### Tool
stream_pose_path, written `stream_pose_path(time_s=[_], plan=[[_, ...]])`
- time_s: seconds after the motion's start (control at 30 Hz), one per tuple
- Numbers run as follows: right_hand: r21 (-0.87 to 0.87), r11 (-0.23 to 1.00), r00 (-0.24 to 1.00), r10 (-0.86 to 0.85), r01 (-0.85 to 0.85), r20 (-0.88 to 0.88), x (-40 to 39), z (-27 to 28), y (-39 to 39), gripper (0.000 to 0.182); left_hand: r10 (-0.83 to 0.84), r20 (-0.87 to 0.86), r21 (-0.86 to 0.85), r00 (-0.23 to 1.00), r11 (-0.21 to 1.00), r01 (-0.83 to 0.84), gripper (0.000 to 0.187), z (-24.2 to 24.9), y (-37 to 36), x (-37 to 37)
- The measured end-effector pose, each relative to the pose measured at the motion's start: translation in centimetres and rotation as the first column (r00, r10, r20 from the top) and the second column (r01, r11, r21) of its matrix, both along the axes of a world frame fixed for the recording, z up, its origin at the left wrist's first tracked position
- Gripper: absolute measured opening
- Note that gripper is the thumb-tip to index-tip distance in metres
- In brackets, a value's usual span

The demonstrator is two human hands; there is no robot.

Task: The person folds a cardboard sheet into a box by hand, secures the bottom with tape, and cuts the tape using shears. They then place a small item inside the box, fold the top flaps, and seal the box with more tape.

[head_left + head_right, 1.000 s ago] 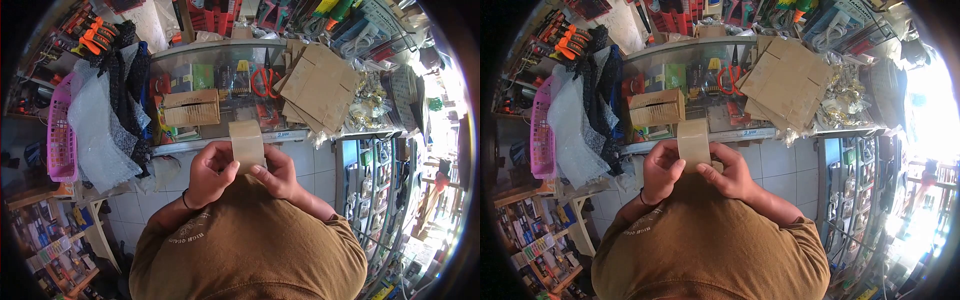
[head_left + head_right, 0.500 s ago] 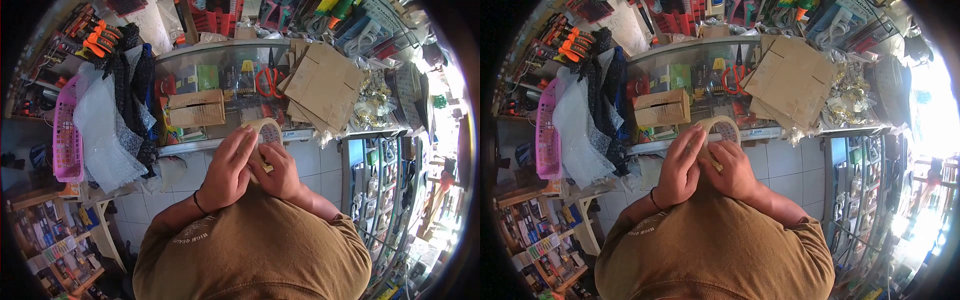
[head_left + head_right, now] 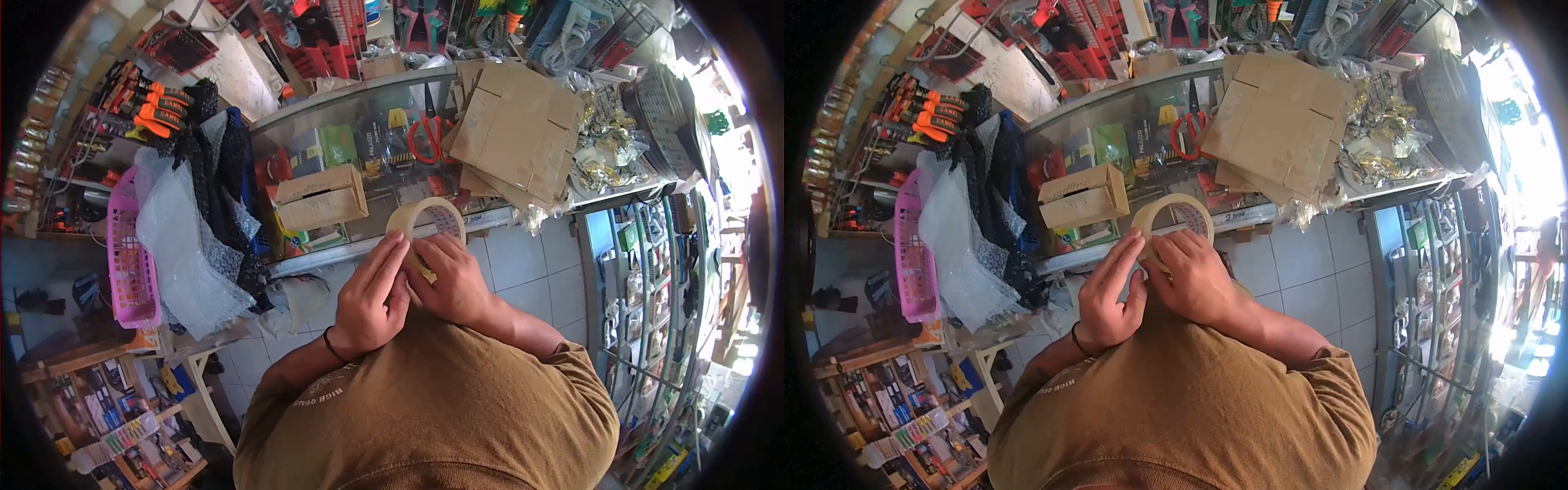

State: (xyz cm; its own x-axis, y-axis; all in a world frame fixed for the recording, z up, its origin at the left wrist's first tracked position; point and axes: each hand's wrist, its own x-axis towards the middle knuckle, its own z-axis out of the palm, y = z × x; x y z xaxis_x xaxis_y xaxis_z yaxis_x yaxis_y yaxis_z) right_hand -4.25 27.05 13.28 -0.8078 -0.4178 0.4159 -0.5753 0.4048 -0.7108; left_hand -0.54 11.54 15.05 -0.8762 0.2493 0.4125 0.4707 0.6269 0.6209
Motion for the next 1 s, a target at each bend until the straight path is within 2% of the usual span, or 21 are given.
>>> stream_pose_path(time_s=[0.23,0.4,0.47,0.67,0.83,1.0], plan=[[0.012,1.000,0.999,0.025,-0.024,-0.029,0.1,-0.4,0.1,0.026,0.151,-0.082,-0.012,0.985,0.988,-0.153,0.035,0.2,0.2,-0.5],[0.013,0.999,0.999,0.043,-0.043,-0.017,0.3,-0.7,0.1,0.026,0.134,-0.006,0.032,0.991,0.990,-0.134,0.032,0.2,-0.2,-1.3],[0.010,0.999,0.998,0.054,-0.054,-0.014,0.5,-0.9,0.0,0.026,0.118,0.138,0.087,0.983,0.988,-0.131,0.033,0.2,-0.6,-1.6],[0.006,0.995,0.994,0.100,-0.100,0.042,0.8,-1.0,0.0,0.027,0.070,0.174,0.065,0.982,0.994,-0.082,0.034,0.8,-0.9,-2.0],[-0.008,0.998,0.998,0.060,-0.060,0.026,0.7,-0.5,0.0,0.021,0.077,0.203,0.078,0.976,0.993,-0.094,0.033,1.1,-0.7,-2.1],[-0.037,0.999,0.999,0.031,-0.031,0.019,0.2,-0.6,0.3,0.024,0.061,0.190,0.032,0.980,0.997,-0.068,0.031,1.7,-0.4,-2.1]])
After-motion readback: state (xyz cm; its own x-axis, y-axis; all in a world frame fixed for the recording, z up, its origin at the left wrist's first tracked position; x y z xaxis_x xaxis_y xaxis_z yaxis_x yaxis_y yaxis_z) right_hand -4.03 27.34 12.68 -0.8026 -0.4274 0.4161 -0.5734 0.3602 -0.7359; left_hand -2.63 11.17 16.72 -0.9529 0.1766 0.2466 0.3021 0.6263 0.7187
